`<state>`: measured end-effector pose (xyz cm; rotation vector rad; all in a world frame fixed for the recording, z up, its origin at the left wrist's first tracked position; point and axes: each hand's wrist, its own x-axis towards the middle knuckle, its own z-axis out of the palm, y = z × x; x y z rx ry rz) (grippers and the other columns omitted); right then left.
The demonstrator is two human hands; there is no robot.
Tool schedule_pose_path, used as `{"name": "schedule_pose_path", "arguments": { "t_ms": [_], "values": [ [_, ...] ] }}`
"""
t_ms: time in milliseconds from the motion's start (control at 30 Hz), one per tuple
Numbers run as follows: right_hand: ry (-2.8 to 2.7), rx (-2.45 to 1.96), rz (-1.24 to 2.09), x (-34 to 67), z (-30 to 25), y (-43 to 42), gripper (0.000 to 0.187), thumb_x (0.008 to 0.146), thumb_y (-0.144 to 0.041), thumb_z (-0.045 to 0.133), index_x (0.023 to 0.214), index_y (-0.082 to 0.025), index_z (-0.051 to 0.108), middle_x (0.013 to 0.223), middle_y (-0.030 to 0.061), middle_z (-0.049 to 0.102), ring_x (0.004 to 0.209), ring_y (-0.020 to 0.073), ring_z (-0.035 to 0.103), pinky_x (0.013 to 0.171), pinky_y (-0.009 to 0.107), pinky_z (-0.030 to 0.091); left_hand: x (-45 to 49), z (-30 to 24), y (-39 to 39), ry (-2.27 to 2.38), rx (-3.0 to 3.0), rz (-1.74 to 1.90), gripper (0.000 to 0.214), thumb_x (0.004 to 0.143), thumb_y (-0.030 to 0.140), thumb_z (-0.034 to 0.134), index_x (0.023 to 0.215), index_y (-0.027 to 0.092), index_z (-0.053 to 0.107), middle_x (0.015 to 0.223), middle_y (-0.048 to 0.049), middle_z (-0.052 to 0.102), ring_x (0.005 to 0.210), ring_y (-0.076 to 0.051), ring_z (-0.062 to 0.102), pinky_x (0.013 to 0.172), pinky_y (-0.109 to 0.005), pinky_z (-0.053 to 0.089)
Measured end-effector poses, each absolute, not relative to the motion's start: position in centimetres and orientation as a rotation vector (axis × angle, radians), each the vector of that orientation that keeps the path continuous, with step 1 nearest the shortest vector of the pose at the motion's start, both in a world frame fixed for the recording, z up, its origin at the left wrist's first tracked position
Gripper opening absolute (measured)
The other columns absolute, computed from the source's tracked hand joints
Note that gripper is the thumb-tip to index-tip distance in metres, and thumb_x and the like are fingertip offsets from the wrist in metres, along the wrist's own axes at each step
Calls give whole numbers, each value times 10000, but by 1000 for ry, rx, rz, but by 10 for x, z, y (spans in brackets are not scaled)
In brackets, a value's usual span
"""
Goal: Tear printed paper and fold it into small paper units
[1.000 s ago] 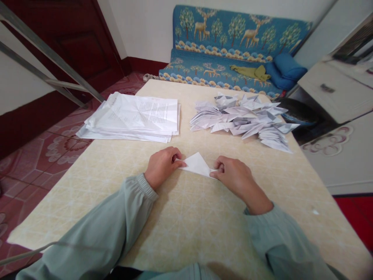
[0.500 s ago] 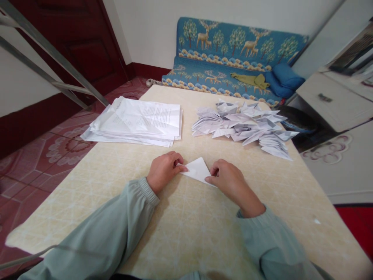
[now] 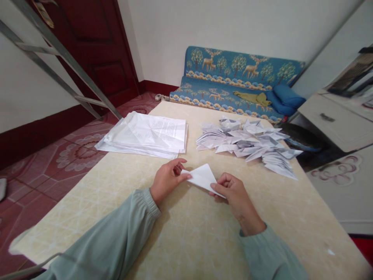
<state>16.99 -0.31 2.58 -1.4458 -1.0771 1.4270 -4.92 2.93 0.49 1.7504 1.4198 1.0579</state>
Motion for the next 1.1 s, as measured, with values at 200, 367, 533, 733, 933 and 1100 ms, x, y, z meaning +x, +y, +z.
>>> {"name": "schedule_pose_path", "arguments": {
  "t_ms": [200, 367, 533, 733, 933, 1100],
  "values": [
    [-1005, -1350, 1319, 162, 22, -6, 326, 635, -373, 749, 649, -190, 480, 542, 22, 678, 445, 141, 601, 371, 176, 310, -28, 13, 18, 1087, 1035, 1259, 543, 651, 376, 745, 1101, 142, 550, 720, 4, 596, 631, -112, 573, 595, -219, 449],
    [-980, -1282, 1292, 155, 22, -11, 334, 624, -389, 766, 628, -193, 495, 556, 12, 680, 509, 161, 632, 479, 227, 436, -8, 17, 3, 919, 1107, 1005, 327, 653, 412, 738, 751, 108, 669, 578, -2, 600, 493, -79, 499, 500, -200, 393],
    [-1040, -1246, 1306, 153, 20, -13, 321, 651, -396, 756, 639, -195, 505, 587, 27, 691, 541, 160, 623, 532, 246, 450, -2, 17, 0, 959, 1117, 986, 330, 647, 436, 733, 636, 116, 654, 557, -21, 624, 438, -75, 478, 442, -196, 369],
    [-1063, -1290, 1354, 155, 18, -13, 338, 664, -406, 742, 647, -203, 472, 567, 20, 680, 465, 146, 574, 419, 210, 338, -12, 18, 1, 1022, 1072, 993, 355, 650, 451, 723, 564, 124, 615, 505, -13, 586, 411, -70, 464, 413, -190, 337],
    [-1088, -1298, 1391, 160, 15, -12, 330, 669, -378, 742, 646, -196, 467, 541, 12, 671, 427, 120, 545, 384, 184, 273, -21, 19, 6, 1027, 1038, 1023, 333, 673, 423, 711, 577, 122, 606, 504, 2, 574, 396, -51, 432, 404, -186, 304],
    [-1086, -1264, 1446, 164, 17, -10, 327, 641, -320, 775, 640, -188, 476, 546, -21, 641, 491, 125, 609, 416, 173, 361, -32, 23, 8, 964, 1065, 907, 294, 685, 373, 710, 590, 112, 614, 483, 16, 554, 388, -41, 414, 389, -178, 278]
  ]
}}
